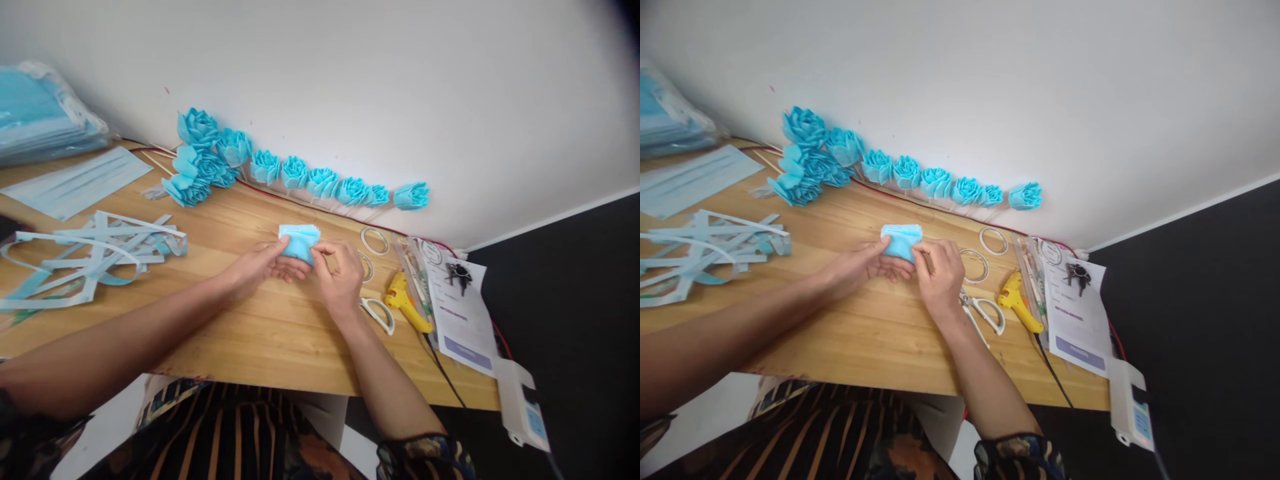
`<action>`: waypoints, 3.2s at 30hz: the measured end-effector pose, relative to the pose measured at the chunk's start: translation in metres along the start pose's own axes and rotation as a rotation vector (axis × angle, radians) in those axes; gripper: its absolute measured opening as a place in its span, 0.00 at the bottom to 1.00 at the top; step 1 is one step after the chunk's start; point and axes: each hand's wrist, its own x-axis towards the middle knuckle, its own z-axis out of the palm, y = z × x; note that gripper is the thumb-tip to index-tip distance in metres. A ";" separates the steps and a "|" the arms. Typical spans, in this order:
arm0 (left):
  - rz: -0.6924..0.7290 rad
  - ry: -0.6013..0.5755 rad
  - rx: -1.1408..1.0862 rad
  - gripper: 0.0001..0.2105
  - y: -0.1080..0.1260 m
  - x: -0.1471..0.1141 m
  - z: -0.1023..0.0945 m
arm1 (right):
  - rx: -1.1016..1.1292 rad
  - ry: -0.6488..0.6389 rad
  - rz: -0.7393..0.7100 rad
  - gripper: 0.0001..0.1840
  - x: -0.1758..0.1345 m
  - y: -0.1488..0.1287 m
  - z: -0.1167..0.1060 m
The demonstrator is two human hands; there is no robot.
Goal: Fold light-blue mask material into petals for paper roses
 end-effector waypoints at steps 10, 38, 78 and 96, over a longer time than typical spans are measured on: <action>-0.030 0.022 -0.178 0.25 0.002 0.003 -0.002 | 0.006 -0.011 -0.118 0.07 0.000 -0.001 -0.003; 0.083 0.174 -0.170 0.21 0.001 0.006 -0.002 | 0.200 -0.265 -0.049 0.22 0.000 0.004 -0.006; 0.119 0.190 -0.058 0.22 -0.001 0.006 -0.001 | 0.309 -0.100 0.407 0.16 -0.004 0.003 0.003; 0.123 0.168 -0.055 0.24 -0.006 0.008 -0.005 | 0.179 -0.026 0.188 0.06 0.000 0.002 0.000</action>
